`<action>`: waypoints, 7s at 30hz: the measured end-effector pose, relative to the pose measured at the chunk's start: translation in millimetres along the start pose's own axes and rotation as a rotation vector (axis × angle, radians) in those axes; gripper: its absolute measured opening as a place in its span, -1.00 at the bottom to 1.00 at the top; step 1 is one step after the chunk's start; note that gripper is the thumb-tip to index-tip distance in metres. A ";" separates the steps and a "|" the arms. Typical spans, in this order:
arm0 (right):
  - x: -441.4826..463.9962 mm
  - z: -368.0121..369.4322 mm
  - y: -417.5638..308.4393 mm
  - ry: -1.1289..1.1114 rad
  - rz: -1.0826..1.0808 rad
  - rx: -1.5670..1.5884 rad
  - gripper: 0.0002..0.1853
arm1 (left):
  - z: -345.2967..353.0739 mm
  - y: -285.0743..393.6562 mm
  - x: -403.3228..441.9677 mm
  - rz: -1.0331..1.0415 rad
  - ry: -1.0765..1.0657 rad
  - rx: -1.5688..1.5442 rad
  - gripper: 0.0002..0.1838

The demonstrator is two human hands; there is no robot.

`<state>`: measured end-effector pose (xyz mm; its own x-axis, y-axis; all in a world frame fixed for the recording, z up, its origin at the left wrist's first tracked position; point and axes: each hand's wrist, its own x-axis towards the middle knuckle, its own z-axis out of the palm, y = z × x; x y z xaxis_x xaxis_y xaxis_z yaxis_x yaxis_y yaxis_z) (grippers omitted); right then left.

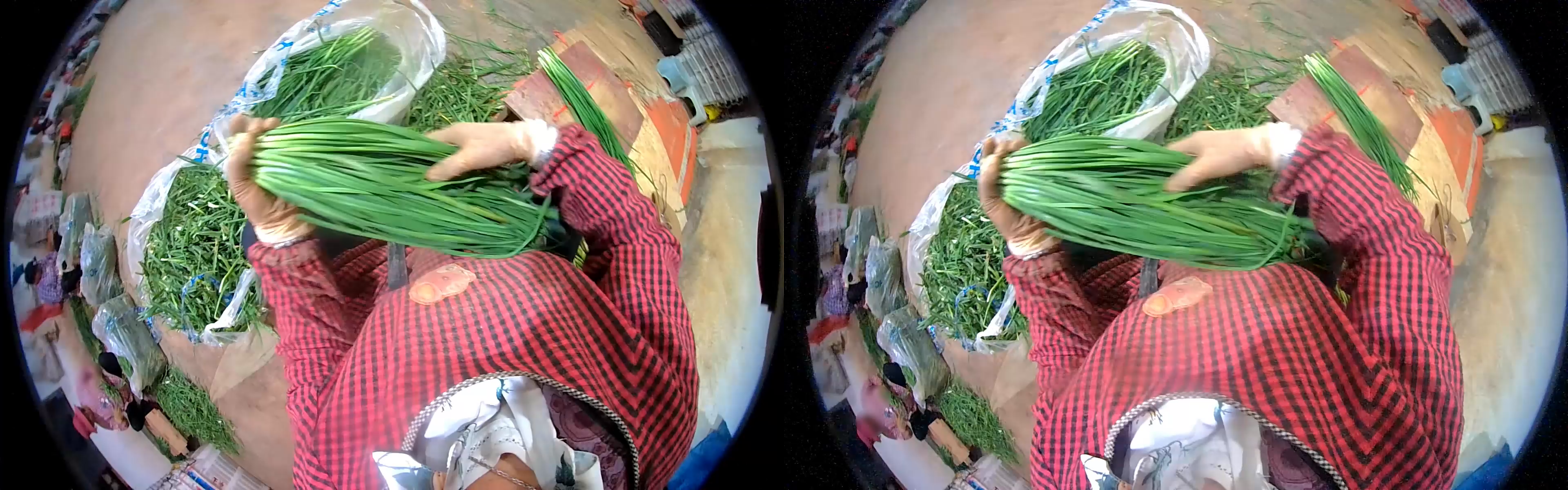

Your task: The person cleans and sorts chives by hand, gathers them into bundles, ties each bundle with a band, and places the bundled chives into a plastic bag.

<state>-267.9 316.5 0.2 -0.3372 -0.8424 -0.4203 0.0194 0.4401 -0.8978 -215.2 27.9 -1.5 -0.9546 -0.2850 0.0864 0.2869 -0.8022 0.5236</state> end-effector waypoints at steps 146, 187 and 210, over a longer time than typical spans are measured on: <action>-7.3 -206.4 123.9 0.865 -0.178 -0.528 -0.48 | -106.5 -122.9 204.5 -0.185 -0.576 2.079 -0.35; 283.1 -283.6 144.8 0.442 0.329 -0.983 -0.21 | -161.1 -215.3 289.8 -0.089 -0.203 1.915 -0.47; 244.7 -260.7 73.8 0.719 -0.233 -0.700 -0.55 | -83.2 -175.8 310.4 -0.238 -0.586 1.781 -0.07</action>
<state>-594.4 224.0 -134.6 -0.7506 -0.6459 0.1397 -0.5935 0.5660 -0.5722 -555.3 36.8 -137.3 -0.9696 0.2336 -0.0730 0.1228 0.7222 0.6807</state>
